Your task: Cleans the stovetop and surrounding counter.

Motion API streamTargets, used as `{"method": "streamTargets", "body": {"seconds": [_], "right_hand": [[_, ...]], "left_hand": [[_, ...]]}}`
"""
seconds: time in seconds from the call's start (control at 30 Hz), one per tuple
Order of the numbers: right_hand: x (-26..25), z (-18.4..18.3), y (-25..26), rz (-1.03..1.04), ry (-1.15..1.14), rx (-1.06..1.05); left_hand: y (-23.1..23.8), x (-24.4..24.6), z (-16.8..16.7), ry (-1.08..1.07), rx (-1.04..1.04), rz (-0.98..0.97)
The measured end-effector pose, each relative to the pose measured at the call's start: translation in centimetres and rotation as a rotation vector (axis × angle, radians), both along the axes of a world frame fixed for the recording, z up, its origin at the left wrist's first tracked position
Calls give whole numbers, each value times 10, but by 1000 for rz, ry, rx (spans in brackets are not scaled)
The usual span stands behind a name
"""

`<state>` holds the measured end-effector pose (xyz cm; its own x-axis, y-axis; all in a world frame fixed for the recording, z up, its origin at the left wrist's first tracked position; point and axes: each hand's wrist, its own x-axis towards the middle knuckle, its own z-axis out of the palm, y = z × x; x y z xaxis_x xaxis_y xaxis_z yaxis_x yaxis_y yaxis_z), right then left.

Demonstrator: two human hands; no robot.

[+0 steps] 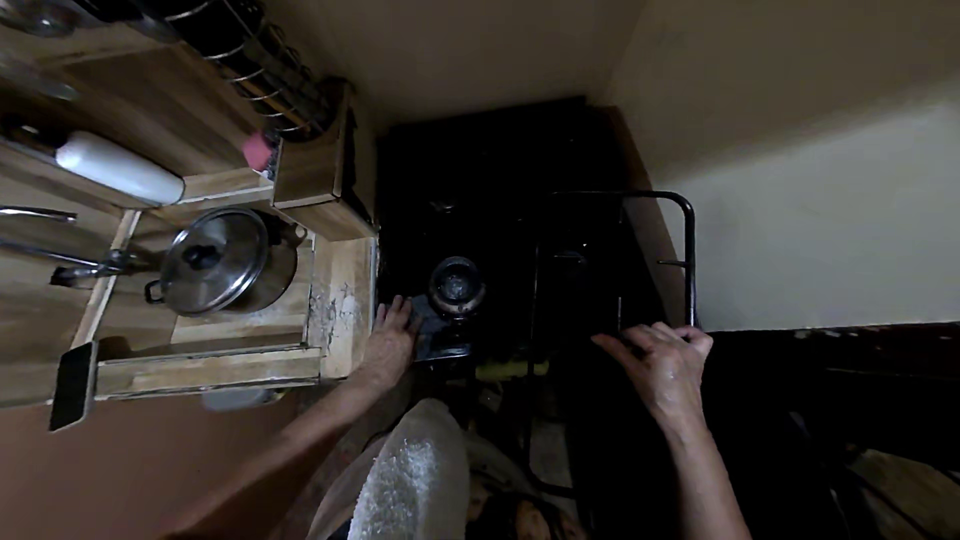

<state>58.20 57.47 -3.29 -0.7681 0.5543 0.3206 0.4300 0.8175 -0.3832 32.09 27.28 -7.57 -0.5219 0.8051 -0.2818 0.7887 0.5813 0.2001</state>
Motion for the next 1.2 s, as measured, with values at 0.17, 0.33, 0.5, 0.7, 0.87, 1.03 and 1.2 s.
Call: {"method": "streamTargets", "body": {"seconds": [0.17, 0.33, 0.5, 0.7, 0.87, 1.03, 1.2], "right_hand": [[-1, 1, 0, 3, 11, -7], [5, -1, 0, -38, -2, -20], [16, -2, 3, -75, -1, -28], [26, 2, 8, -129, -23, -55], [27, 5, 6, -157, -18, -63], [31, 5, -1, -180, -9, -62], [45, 2, -7, -190, 20, -30]], "left_hand": [[35, -45, 7, 112, -87, -8], [81, -106, 4, 148, -123, 17], [126, -150, 41, -61, -210, -28], [201, -140, 31, -211, 170, -270], [252, -69, 21, -150, -246, -83], [240, -96, 26, -115, -334, 35], [207, -130, 26, -40, -397, 103]]}}
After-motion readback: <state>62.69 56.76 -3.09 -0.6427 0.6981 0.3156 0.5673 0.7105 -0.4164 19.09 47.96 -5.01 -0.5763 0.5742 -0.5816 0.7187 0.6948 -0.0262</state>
